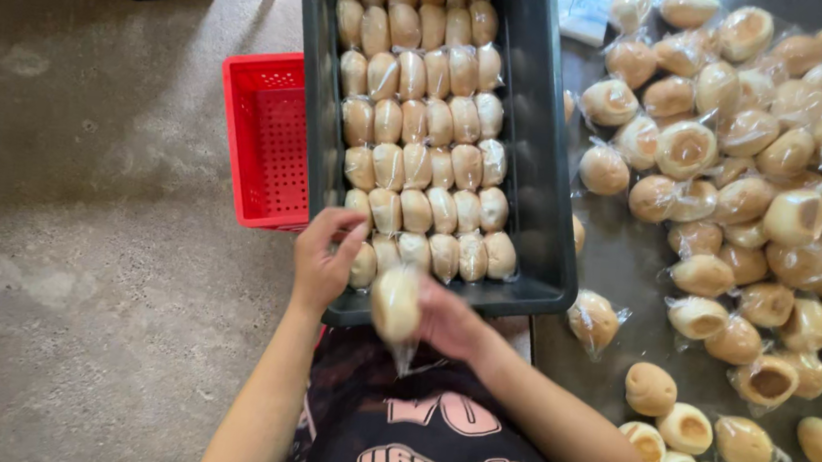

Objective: The person organizes individually wrapped bread rolls by hand, moving them from a large pile on a table into a black plastic crate and arranging them into neat rows.

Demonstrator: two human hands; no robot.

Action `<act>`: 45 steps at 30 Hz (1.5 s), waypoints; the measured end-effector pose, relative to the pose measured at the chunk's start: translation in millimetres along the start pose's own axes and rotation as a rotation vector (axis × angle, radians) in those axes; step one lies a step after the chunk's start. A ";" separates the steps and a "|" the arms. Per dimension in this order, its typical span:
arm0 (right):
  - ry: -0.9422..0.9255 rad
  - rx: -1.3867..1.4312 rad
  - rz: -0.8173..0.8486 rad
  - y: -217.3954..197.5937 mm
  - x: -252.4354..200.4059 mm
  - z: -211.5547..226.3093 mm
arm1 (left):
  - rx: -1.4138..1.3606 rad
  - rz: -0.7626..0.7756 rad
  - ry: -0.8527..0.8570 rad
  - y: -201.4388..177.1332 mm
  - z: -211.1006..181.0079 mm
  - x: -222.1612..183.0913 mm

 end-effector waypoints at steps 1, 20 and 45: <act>-0.038 0.016 -0.073 -11.5 4.9 8.4 | -0.100 0.112 -0.019 12.9 -2.2 8.3; -0.158 -1.545 -1.631 -196.5 -203.6 82.1 | 1.008 1.152 -0.191 60.2 92.4 7.4; -0.420 -0.258 -0.205 -76.4 -108.9 145.5 | 1.204 1.263 -0.235 62.4 79.1 18.1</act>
Point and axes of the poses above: each hand's wrist, its own x-axis towards the middle knuckle, its own y-axis out of the palm, z = x × y, the point moved 5 cm from there along x, towards the middle knuckle
